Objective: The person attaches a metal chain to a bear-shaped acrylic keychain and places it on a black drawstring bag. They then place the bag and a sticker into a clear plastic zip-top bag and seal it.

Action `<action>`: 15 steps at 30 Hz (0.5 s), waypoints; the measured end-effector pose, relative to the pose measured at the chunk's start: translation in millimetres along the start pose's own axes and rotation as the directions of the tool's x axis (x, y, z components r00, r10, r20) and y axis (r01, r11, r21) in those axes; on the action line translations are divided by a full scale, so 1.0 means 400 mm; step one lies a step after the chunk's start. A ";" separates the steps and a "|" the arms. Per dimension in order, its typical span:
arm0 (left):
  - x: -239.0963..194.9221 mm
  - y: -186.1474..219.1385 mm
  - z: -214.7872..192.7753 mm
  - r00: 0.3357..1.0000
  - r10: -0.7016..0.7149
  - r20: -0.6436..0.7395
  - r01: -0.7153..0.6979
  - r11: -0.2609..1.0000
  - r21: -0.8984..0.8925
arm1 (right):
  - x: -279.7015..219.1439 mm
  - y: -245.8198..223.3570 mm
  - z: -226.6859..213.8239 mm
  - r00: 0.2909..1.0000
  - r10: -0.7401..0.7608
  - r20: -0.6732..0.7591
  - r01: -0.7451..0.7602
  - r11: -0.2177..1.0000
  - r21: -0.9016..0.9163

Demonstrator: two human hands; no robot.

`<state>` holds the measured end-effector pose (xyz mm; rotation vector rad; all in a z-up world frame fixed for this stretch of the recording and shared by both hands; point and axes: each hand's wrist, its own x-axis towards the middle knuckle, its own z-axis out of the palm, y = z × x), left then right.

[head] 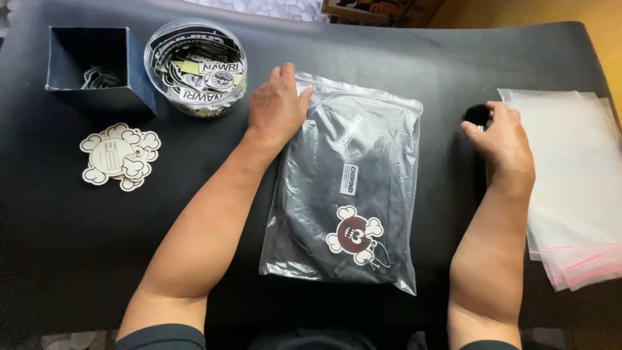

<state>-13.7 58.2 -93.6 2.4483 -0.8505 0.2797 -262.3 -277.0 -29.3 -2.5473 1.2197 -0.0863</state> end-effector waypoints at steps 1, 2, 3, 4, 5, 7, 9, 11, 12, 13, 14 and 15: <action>0.002 -0.003 0.001 1.000 -0.001 -0.003 0.001 1.000 0.001 | -0.029 -0.022 -0.022 1.000 -0.003 -0.001 0.003 1.000 0.001; 0.004 -0.004 0.006 1.000 -0.022 0.022 0.022 1.000 -0.012 | -0.061 -0.039 -0.043 0.999 0.044 -0.003 -0.045 0.997 -0.069; 0.006 -0.004 0.012 0.998 -0.042 0.047 0.044 0.999 -0.025 | -0.092 -0.055 -0.064 0.996 0.092 -0.009 -0.092 0.986 -0.139; 0.008 -0.007 0.014 0.998 -0.038 0.053 0.039 0.999 -0.030 | -0.108 -0.031 -0.059 0.995 0.101 -0.010 -0.101 0.985 -0.141; 0.009 -0.010 0.015 0.995 -0.068 0.066 0.072 0.996 -0.057 | -0.124 -0.007 -0.054 0.990 0.134 0.039 -0.121 0.964 -0.238; 0.024 -0.017 0.022 0.993 -0.094 0.073 0.100 0.991 -0.090 | -0.152 0.026 -0.047 0.982 0.171 0.074 -0.137 0.932 -0.334; 0.029 -0.031 0.037 0.987 -0.133 0.089 0.141 0.986 -0.091 | -0.186 0.047 -0.031 0.980 0.197 0.025 -0.181 0.938 -0.297; 0.027 -0.034 0.026 0.987 -0.138 0.083 0.149 0.979 -0.140 | -0.178 0.099 -0.003 0.991 0.134 -0.028 -0.136 0.944 -0.300; 0.029 -0.033 0.022 0.987 -0.143 0.078 0.155 0.970 -0.188 | -0.173 0.126 0.009 0.994 0.070 -0.081 -0.091 0.948 -0.306; 0.026 -0.028 0.010 0.987 -0.141 0.075 0.153 0.970 -0.191 | -0.198 0.086 -0.013 0.994 0.069 -0.085 -0.092 0.947 -0.306; 0.023 -0.022 -0.001 0.985 -0.159 0.071 0.172 0.951 -0.255 | -0.222 0.045 -0.035 0.990 0.008 -0.138 -0.026 0.991 -0.130; 0.020 -0.017 -0.013 0.982 -0.177 0.068 0.190 0.929 -0.318 | -0.246 0.005 -0.057 0.979 -0.042 -0.201 0.053 0.997 0.049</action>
